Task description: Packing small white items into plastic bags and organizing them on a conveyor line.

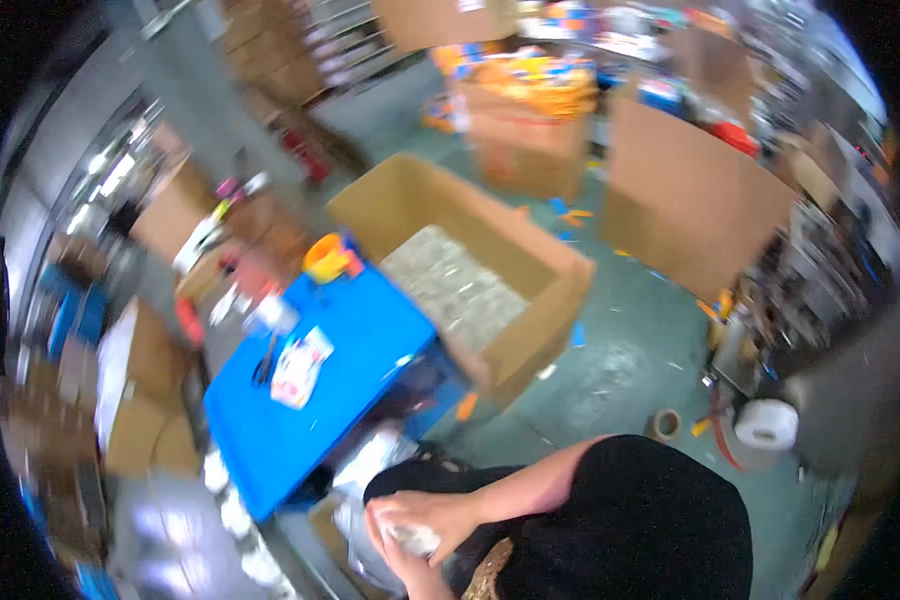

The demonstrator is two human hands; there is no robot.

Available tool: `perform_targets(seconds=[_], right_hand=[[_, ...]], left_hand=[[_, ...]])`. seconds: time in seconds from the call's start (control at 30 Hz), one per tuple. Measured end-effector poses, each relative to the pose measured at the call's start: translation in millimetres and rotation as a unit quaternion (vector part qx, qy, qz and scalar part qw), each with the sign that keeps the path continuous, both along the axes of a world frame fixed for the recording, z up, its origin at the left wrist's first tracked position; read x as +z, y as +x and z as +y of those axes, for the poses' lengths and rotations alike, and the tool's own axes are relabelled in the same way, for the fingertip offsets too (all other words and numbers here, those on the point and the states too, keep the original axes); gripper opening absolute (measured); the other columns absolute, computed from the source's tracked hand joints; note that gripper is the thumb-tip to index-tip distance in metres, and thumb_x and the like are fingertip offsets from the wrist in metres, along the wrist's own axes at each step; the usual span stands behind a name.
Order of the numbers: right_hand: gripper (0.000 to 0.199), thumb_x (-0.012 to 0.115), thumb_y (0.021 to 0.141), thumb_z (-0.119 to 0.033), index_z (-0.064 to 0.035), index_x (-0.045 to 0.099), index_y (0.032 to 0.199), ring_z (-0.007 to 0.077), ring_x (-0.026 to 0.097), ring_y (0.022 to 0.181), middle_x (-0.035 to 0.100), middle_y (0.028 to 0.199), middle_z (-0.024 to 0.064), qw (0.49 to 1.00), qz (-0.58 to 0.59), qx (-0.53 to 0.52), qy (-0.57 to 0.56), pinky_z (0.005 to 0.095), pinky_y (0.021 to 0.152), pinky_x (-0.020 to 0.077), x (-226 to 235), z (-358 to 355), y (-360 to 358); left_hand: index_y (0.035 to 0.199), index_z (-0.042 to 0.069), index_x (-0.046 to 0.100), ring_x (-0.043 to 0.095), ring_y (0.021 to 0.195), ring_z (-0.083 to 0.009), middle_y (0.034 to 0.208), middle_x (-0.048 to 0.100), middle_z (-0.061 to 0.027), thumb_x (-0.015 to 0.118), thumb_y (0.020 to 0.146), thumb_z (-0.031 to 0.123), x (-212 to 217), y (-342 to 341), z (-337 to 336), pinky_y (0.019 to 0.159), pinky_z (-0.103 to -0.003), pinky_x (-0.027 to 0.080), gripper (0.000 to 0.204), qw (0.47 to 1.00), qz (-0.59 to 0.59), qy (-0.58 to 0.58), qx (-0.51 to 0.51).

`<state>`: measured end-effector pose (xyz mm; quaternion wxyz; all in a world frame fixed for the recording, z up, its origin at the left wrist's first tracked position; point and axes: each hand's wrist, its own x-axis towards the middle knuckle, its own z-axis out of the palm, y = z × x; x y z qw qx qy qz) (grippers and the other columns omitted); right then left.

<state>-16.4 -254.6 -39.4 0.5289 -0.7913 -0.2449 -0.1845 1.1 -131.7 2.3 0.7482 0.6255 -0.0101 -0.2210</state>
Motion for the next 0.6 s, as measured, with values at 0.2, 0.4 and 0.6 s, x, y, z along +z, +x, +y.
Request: perform_targets(seconds=[0.2,0.4,0.6], right_hand=[[0.102,0.076,0.058,-0.029,-0.0098,0.012,0.135,0.0377,0.022,0.125,0.017,0.137,0.0237,0.998,-0.025,-0.047,-0.03,0.041,0.1,0.0254,-27.8,-2.3,-8.7],[0.104,0.074,0.062,-0.025,-0.0076,0.002,0.135,0.0327,0.036,0.119,0.026,0.135,0.0192,0.994,0.099,0.029,-0.028,0.0366,0.095,0.0355,-13.4,-10.3,-5.2],[0.1,0.078,0.054,-0.026,-0.0018,0.017,0.13,0.04,0.045,0.103,0.04,0.117,0.0223,0.993,0.078,-0.008,-0.083,0.042,0.089,0.0379,19.0,-4.7,16.6]], left_hand=[[0.128,0.007,0.032,0.045,0.11,-0.0273,0.122,0.044,-0.0143,0.038,0.088,0.022,-23.5,8.2,3.0,0.092,-0.04,0.038,0.043,0.983,0.041,-0.158,0.083],[0.124,0.003,0.037,0.043,0.113,-0.0251,0.123,0.044,-0.0119,0.036,0.088,0.036,-33.2,3.9,19.9,0.096,-0.039,0.034,0.049,0.972,0.094,-0.217,0.01],[0.121,0.003,0.039,0.044,0.112,-0.0245,0.122,0.044,-0.0112,0.041,0.085,0.042,-31.8,8.2,8.8,0.095,-0.039,0.035,0.054,0.962,0.039,-0.263,0.06]])
